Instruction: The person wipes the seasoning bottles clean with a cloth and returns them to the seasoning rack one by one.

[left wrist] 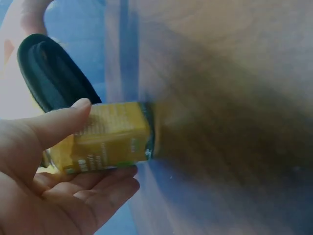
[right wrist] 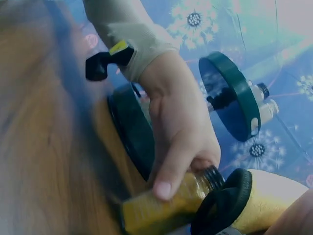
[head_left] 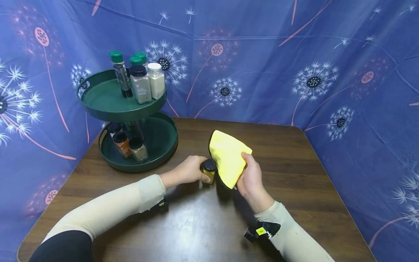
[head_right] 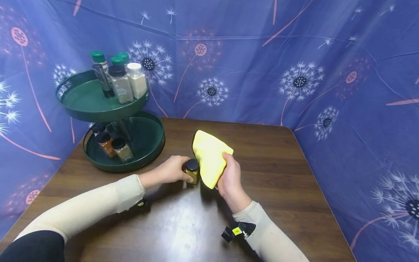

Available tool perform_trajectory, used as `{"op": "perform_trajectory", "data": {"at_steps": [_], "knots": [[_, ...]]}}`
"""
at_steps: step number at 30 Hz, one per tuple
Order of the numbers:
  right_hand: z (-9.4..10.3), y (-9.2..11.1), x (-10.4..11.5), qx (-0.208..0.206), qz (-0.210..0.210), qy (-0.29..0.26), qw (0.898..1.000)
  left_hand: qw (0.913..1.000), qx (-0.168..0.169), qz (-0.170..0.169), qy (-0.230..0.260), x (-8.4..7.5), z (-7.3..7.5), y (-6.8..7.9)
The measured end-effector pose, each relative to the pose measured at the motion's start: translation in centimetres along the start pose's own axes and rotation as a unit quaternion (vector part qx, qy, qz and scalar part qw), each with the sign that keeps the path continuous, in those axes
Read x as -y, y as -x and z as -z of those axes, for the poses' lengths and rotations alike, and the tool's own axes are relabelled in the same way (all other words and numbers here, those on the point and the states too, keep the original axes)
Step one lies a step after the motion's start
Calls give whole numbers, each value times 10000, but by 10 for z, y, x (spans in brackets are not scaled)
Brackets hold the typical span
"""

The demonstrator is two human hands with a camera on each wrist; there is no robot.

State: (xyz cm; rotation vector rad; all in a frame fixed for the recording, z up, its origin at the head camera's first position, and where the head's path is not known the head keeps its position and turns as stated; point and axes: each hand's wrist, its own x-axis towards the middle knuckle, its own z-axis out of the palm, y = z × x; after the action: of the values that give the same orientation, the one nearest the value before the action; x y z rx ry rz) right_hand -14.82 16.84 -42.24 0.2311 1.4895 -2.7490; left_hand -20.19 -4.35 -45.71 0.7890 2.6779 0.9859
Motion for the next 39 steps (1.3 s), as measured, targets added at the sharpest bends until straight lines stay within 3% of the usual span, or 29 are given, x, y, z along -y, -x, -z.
{"op": "perform_trajectory", "data": {"at_steps": [6, 10, 13, 19, 24, 33, 36, 39], "knots": [[9, -10, 4, -408, 244, -33, 9989, 9993, 211, 274, 174, -5, 7, -2], [11, -17, 4, -559, 326, -66, 9979, 9982, -295, 504, 108, -13, 4, 3], [9, -21, 5, -426, 485, 150, 9978, 9953, -764, 596, 17, -17, -1, 5], [5, -26, -4, 47, 795, 1312, 9881, 9926, -1069, 564, 152, -18, -6, 7], [4, -25, -19, 506, 650, 1824, 9798, 9927, -1055, 513, 277, -17, -5, 8], [8, -24, -48, 238, 289, 2628, 9641, 9950, -866, 437, 237, -19, 4, 5], [4, -23, -43, 211, 122, 2545, 9668, 9958, -766, 426, 248, -19, 6, 4], [-5, -20, -29, 32, 130, 2083, 9780, 9970, -633, 364, 246, -19, 5, 3]]}}
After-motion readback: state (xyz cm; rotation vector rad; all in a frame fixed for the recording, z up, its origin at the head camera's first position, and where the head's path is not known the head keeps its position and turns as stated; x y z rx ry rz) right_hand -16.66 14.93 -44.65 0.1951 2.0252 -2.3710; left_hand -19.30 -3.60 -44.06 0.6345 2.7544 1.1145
